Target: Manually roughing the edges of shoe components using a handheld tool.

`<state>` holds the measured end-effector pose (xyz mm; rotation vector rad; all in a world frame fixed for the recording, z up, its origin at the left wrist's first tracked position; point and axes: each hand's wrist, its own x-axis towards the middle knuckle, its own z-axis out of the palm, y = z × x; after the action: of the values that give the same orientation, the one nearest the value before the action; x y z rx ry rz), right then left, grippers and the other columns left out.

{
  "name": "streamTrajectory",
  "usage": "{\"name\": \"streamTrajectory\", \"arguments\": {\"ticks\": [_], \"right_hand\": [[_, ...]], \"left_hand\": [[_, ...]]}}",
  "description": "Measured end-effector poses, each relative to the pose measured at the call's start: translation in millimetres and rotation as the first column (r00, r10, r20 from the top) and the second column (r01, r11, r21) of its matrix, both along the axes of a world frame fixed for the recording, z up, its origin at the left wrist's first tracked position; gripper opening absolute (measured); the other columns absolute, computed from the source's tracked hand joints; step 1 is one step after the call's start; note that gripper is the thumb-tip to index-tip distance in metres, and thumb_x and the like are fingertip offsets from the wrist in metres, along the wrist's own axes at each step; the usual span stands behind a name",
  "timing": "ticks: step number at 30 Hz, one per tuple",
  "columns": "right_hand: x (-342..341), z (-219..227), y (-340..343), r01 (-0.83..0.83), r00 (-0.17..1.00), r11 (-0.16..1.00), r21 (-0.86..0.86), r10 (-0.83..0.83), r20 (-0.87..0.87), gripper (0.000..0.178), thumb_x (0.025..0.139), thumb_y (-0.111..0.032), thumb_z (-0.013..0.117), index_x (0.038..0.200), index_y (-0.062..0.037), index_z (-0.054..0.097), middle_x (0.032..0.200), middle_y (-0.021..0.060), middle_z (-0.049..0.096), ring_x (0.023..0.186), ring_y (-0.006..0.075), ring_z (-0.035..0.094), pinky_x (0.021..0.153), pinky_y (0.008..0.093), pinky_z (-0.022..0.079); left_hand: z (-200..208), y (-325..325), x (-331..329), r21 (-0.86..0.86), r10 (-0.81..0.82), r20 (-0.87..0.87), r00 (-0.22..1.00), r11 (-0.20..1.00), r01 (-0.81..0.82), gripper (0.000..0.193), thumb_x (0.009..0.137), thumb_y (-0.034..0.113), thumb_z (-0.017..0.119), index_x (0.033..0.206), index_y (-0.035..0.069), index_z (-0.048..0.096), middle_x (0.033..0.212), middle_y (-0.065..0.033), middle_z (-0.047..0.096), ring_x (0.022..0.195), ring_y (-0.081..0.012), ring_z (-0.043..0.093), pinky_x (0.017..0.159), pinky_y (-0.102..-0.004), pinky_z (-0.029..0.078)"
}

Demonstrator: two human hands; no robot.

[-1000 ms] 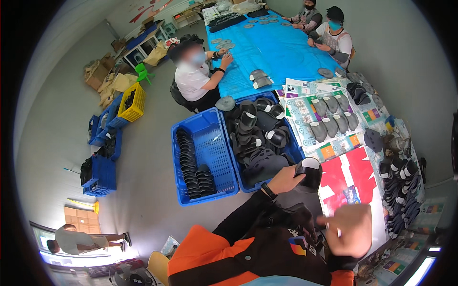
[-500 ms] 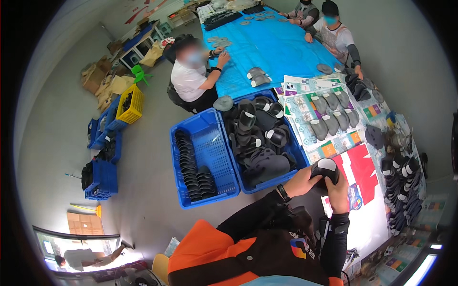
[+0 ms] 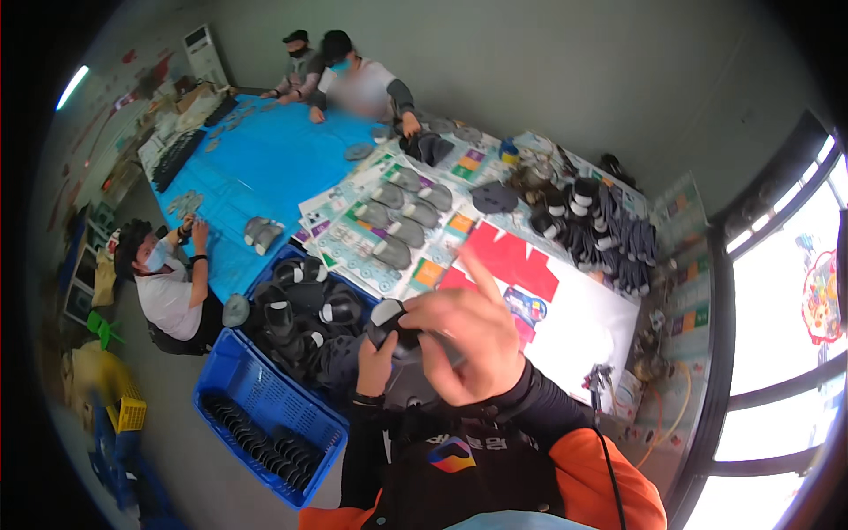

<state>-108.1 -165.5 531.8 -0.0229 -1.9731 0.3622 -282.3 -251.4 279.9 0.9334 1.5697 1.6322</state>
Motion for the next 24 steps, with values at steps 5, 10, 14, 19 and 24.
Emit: {"name": "streamTrajectory", "arguments": {"ticks": [5,10,14,19,24], "right_hand": [[15,23,9,0.055,0.996,0.987,0.149,-0.065,0.059,0.109,0.076,0.016,0.066,0.161,-0.0066,0.002,0.081,0.0113,0.066,0.068,0.0303,0.064,0.072,0.047,0.058],[36,-22,32,0.26,0.953,0.964,-0.056,-0.247,0.173,0.048,0.071,0.004,0.069,0.119,-0.0007,0.069,0.08,0.0094,0.062,0.073,0.0295,0.063,0.073,0.0416,0.053],[94,-157,84,0.492,0.762,0.798,-0.347,-0.204,0.614,0.035,0.082,-0.009,0.064,0.117,-0.0037,0.068,0.096,0.0165,0.071,0.088,0.0367,0.07,0.076,0.0481,0.055],[354,-391,137,0.927,0.246,0.316,-0.203,-0.103,0.964,0.036,0.086,-0.017,0.064,0.119,-0.0058,0.071,0.114,0.0239,0.071,0.108,0.04,0.068,0.096,0.0475,0.053],[478,-447,59,0.992,0.011,0.124,-0.014,0.026,1.0,0.067,0.075,-0.022,0.082,0.131,0.0028,0.054,0.135,0.0298,0.054,0.13,0.0458,0.051,0.108,0.0515,0.045]], "left_hand": [[3,1,4,-0.087,-0.035,0.144,0.989,0.995,0.047,0.03,0.099,0.011,0.066,0.125,-0.003,0.065,0.114,-0.0055,0.072,0.102,-0.0149,0.064,0.089,-0.0314,0.05],[-17,13,12,-0.138,-0.062,-0.07,0.996,0.989,0.052,0.039,0.1,0.017,0.068,0.131,-0.005,0.061,0.123,-0.0089,0.07,0.107,-0.0171,0.062,0.095,-0.0343,0.048],[-45,23,17,-0.361,-0.223,-0.16,0.962,0.92,0.153,0.036,0.102,0.014,0.065,0.133,-0.004,0.06,0.126,-0.0113,0.07,0.111,-0.0208,0.063,0.098,-0.0337,0.047],[-96,76,64,-0.432,-0.376,-0.313,0.872,0.874,0.222,0.046,0.094,0.035,0.076,0.11,-0.008,0.067,0.096,-0.0217,0.074,0.087,-0.0378,0.071,0.078,-0.0423,0.053],[-167,111,117,-0.634,-0.572,-0.153,0.806,0.683,0.364,0.036,0.09,0.023,0.072,0.114,-0.005,0.068,0.102,-0.0152,0.075,0.092,-0.0218,0.071,0.081,-0.0379,0.053]]}}
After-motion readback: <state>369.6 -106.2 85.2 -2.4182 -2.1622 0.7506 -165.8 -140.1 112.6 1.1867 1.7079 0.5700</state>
